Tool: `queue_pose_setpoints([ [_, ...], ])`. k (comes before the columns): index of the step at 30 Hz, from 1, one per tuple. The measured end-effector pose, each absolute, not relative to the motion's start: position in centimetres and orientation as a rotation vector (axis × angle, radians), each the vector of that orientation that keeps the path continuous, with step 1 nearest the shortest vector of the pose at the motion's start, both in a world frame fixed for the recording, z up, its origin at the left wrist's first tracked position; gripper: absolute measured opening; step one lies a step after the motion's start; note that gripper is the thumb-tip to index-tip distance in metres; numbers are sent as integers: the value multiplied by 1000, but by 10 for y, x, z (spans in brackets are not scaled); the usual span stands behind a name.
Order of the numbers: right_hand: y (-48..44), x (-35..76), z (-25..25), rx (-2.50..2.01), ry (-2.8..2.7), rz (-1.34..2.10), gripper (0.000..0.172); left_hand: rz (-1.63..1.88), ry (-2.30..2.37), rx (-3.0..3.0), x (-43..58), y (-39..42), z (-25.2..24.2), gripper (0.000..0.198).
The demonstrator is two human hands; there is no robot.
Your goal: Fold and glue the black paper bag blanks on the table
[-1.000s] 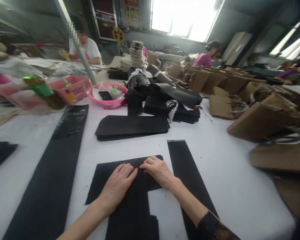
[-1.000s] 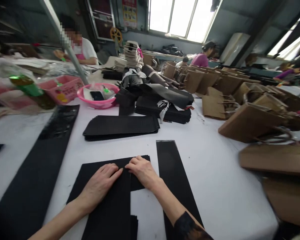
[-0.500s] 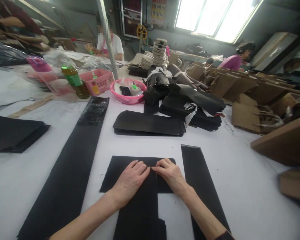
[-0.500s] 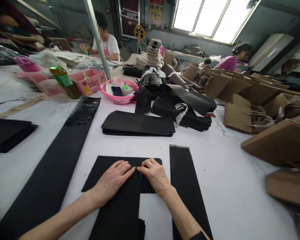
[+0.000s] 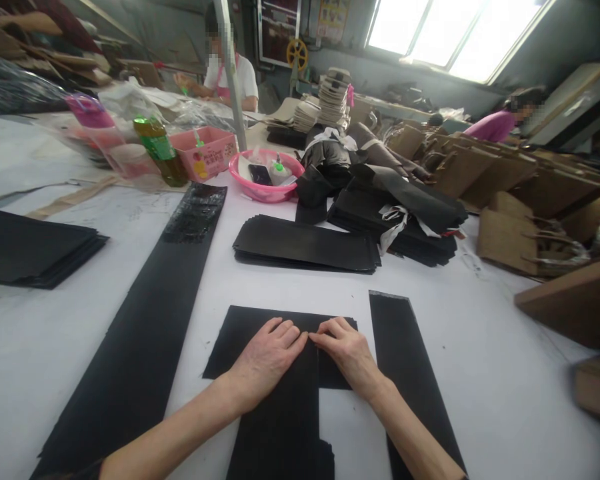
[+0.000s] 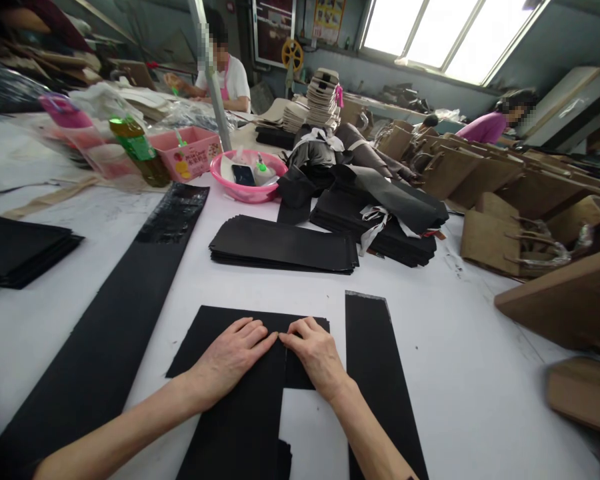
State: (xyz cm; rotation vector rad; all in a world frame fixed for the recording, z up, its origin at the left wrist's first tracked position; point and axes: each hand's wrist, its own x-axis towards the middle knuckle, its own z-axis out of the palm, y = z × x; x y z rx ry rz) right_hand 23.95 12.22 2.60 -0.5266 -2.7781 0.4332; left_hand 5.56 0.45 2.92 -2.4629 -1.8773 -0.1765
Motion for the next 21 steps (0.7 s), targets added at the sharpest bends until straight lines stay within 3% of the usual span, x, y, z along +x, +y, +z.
queue_pose_setpoints([
  [10,116,239,29,-527,-2828,399,26,-116,-1833,-2438,61,3,28,33],
  [21,119,241,14,-663,-2549,698,17,-139,-1822,-2408,63,4,26,33],
])
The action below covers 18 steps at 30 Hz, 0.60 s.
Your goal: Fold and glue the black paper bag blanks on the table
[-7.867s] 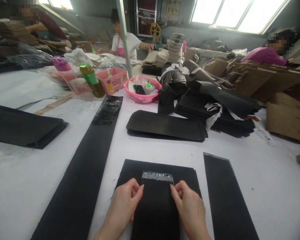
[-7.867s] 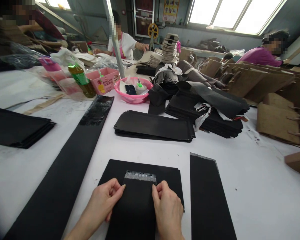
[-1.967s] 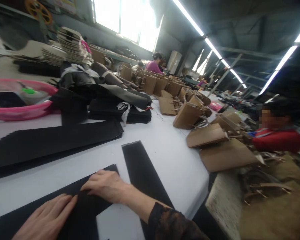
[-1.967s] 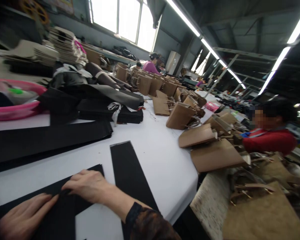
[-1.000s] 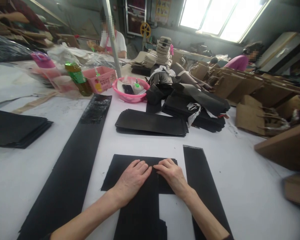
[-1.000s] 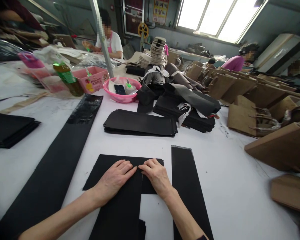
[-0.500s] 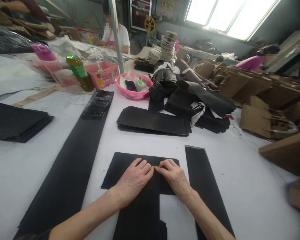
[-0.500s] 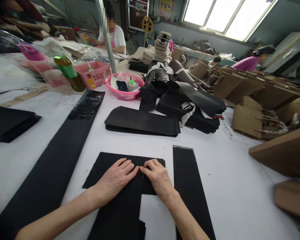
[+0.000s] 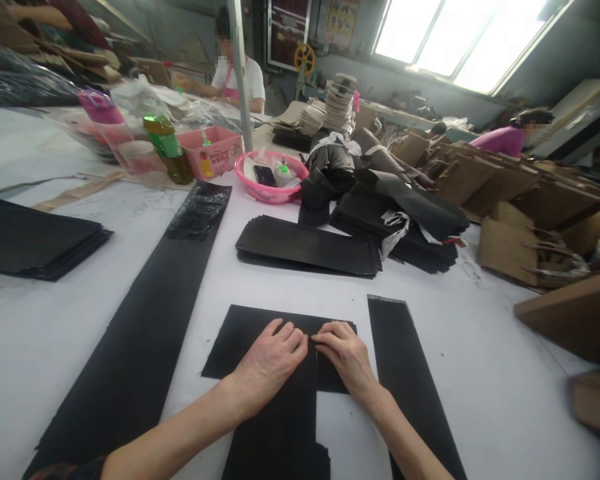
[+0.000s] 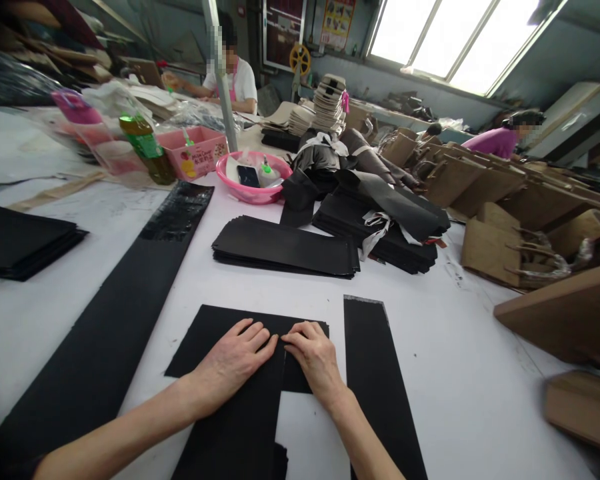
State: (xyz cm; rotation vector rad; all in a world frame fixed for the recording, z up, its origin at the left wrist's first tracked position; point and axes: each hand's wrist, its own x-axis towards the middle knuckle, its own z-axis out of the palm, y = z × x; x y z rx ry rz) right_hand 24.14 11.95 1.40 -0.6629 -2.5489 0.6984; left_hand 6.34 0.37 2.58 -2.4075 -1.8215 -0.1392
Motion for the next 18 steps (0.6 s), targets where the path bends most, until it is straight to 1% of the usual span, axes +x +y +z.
queue_pose_setpoints([
  [3,120,243,15,-630,-2574,676,15,-151,-1838,-2392,64,4,24,35],
  [8,116,246,20,-534,-2715,506,27,-163,-1843,-2390,66,4,24,36],
  [11,113,246,22,-518,-2749,434,30,-146,-1828,-2377,67,4,27,35],
  [13,113,246,22,-567,-2706,502,29,-148,-1837,-2360,66,3,30,33],
  [16,116,246,23,-692,-2522,781,23,-196,-1876,-2335,63,2,36,33],
  [18,117,244,25,-779,-2379,867,24,-248,-1912,-2320,61,2,38,33],
])
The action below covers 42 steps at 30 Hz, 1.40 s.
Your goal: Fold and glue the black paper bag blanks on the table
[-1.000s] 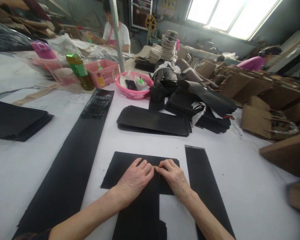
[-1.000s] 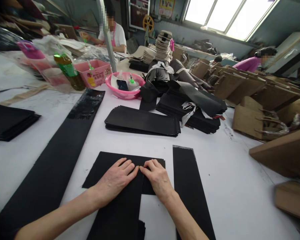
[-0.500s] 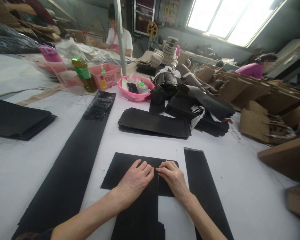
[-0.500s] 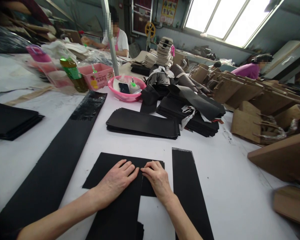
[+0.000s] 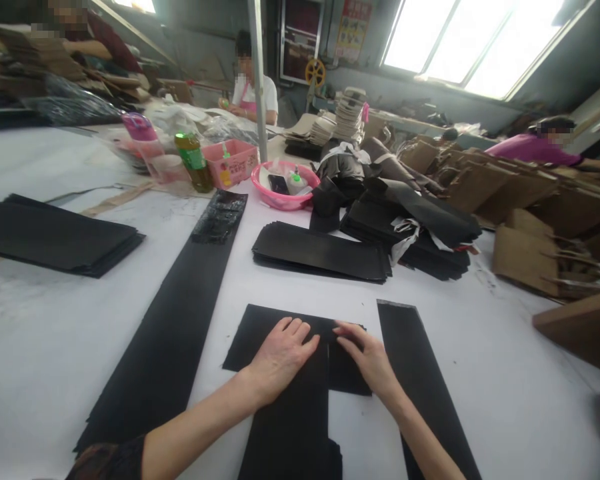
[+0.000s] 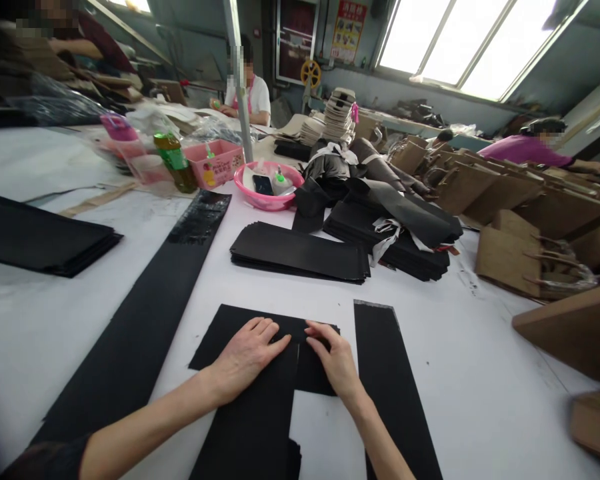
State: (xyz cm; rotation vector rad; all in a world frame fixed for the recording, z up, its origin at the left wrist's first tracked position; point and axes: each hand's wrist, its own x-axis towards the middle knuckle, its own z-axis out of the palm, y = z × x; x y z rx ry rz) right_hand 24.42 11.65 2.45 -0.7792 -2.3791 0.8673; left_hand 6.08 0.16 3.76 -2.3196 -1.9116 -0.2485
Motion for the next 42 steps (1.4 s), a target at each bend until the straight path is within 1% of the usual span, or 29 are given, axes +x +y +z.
queue_pose_setpoints([
  [3,107,233,27,-827,-2333,779,23,-359,-2004,-2288,56,-1,38,32],
  [6,91,216,28,-689,-2547,570,19,-555,-2156,-2246,45,-6,37,28],
  [8,83,206,27,-600,-2647,464,22,-708,-2234,-2245,34,-11,36,27],
  [10,81,200,24,-566,-2670,437,26,-837,-2252,-2273,21,-17,34,24],
  [14,86,199,22,-535,-2732,332,33,-946,-2174,-2315,4,-25,27,16],
  [19,87,200,27,-532,-2802,332,44,-950,-2076,-2299,0,-26,17,16],
  [23,86,199,31,-528,-2856,331,53,-833,-2049,-2336,-3,-28,18,18],
  [26,86,198,31,-503,-2860,311,55,-742,-1967,-2367,-5,-28,20,20],
  [31,86,197,30,-489,-2875,281,62,-701,-1838,-2397,-7,-28,20,21],
  [42,84,194,31,-545,-2914,319,63,-612,-1756,-2372,-7,-32,13,21],
])
